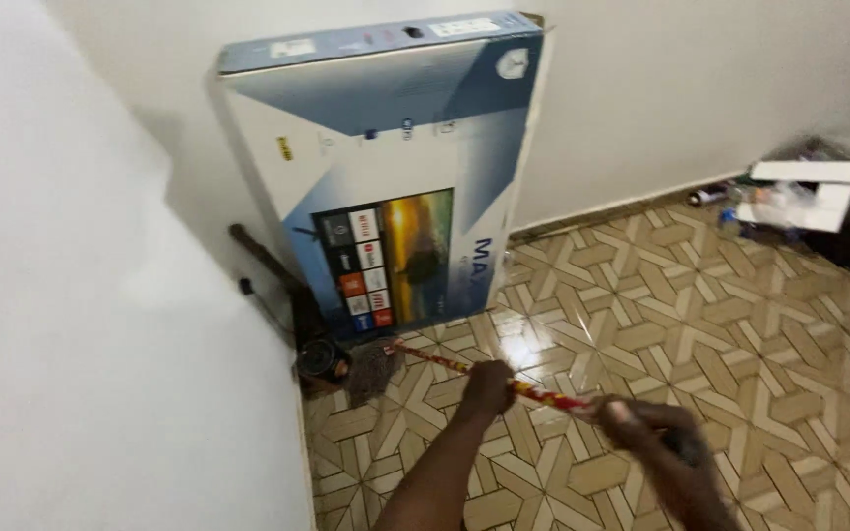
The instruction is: The recorder is mopping the tiled floor and using a spin mop bucket to rinse and wring the mop.
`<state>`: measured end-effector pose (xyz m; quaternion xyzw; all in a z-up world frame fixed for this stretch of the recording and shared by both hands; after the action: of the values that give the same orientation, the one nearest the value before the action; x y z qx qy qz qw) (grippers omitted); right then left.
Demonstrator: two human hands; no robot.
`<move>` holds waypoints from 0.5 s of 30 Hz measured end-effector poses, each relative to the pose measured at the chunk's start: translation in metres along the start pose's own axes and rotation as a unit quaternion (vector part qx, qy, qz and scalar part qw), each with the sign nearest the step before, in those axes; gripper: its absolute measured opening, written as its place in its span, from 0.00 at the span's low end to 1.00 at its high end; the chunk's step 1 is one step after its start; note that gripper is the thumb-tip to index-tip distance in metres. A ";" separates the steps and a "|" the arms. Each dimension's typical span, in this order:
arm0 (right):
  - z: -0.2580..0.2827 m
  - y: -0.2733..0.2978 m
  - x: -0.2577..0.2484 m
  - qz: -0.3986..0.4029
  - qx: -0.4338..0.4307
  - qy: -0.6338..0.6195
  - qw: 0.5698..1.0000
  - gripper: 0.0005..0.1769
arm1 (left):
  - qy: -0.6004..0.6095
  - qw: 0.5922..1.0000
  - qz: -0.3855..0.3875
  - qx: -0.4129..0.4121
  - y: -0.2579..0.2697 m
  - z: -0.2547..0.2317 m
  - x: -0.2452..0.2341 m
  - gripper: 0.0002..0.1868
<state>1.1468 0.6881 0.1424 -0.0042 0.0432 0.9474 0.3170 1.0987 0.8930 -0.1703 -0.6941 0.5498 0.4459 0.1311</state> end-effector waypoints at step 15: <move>-0.016 -0.013 -0.118 -0.097 0.094 0.372 0.918 0.19 | 0.225 0.967 0.075 0.094 -0.067 -0.169 -0.026 0.06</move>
<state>1.2486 0.6266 0.1292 -0.3311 0.2466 0.8334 0.3675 1.2374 0.8206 -0.0751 -0.7179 0.6549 0.2335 0.0350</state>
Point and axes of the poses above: each hand's wrist, its own y-axis away from the middle knuckle, its own x-axis out of the palm, z = x × y, the point moved 7 cm from there along -y, towards the middle knuckle, and after that the axes turned 7 degrees about y, right-handed, at the moved point
